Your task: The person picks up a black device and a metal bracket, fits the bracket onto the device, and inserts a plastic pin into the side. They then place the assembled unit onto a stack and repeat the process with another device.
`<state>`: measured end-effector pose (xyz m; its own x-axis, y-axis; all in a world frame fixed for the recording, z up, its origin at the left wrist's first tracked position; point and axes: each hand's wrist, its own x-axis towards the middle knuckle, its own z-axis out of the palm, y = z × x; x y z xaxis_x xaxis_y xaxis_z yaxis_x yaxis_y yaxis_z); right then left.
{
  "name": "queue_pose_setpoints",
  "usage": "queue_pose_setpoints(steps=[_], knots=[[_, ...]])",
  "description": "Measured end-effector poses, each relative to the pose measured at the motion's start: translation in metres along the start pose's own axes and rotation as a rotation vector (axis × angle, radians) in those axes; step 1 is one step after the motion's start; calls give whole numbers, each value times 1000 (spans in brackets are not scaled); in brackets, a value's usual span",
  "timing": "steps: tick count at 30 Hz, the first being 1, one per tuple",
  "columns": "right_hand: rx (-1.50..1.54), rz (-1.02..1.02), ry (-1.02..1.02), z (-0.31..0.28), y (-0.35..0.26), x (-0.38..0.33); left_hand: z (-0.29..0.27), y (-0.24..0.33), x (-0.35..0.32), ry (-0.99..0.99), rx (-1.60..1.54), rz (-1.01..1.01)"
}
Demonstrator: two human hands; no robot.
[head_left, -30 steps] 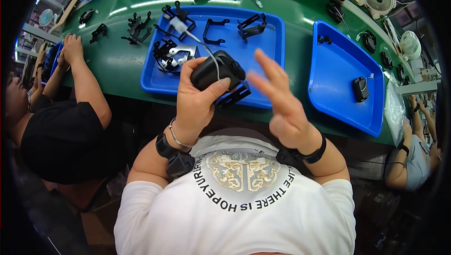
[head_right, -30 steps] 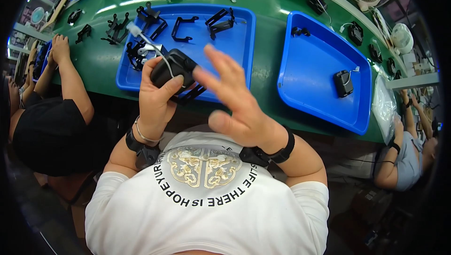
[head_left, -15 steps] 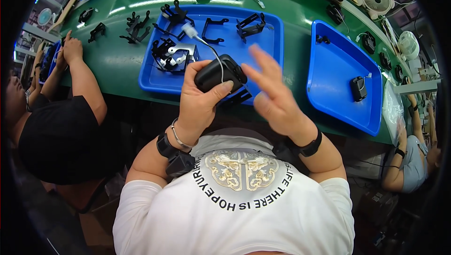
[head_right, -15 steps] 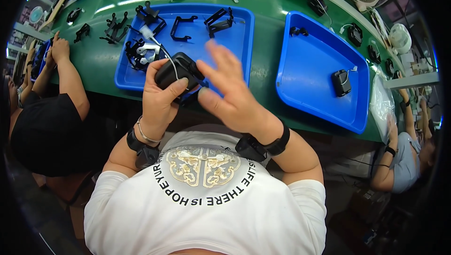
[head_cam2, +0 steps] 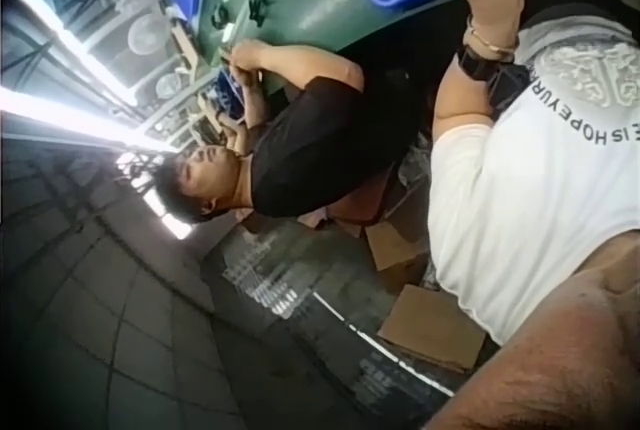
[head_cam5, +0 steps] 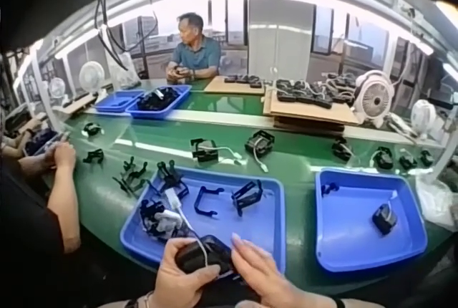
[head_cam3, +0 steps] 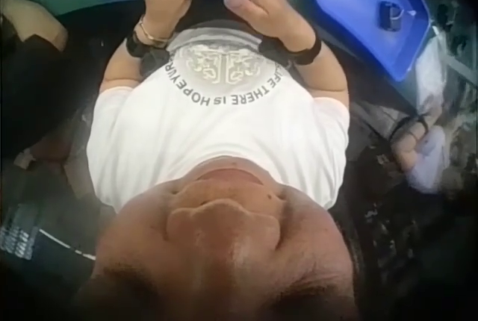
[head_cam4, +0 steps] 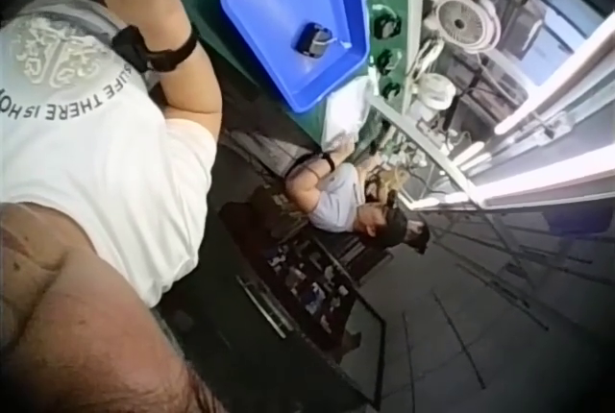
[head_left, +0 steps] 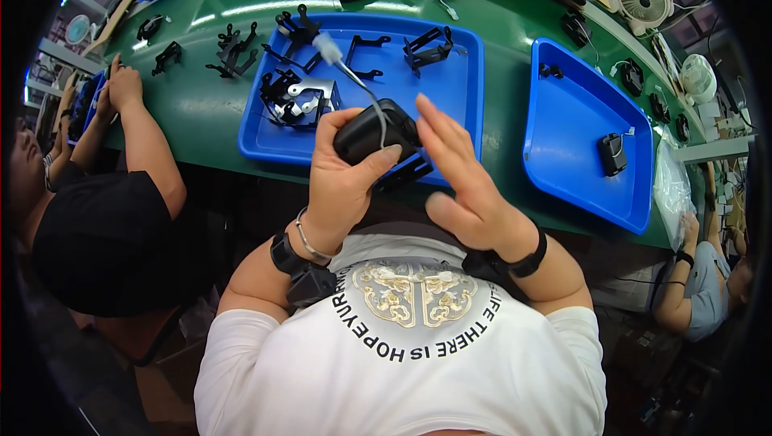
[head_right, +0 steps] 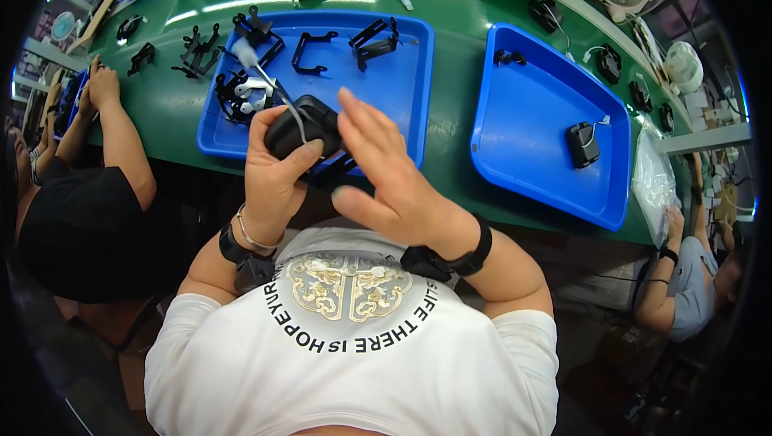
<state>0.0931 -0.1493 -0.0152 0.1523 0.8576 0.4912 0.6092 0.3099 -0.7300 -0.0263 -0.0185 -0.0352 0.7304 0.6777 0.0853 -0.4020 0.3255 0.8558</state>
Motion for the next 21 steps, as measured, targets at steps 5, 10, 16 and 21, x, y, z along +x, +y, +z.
queue_pose_setpoints(steps=[5, 10, 16, 21], knots=[[-124, 91, 26, -13, -4, 2, 1, -4, -7, 15, 0, 16], [-50, -10, -98, -14, -1, 0, 2, 2, -1, 10, -29, -29], [-24, -26, -50, -19, -7, 1, 2, -3, -3, 4, 6, 21], [-35, -20, -1, -6, -2, -2, 4, 1, -1, 7, 57, 9]])
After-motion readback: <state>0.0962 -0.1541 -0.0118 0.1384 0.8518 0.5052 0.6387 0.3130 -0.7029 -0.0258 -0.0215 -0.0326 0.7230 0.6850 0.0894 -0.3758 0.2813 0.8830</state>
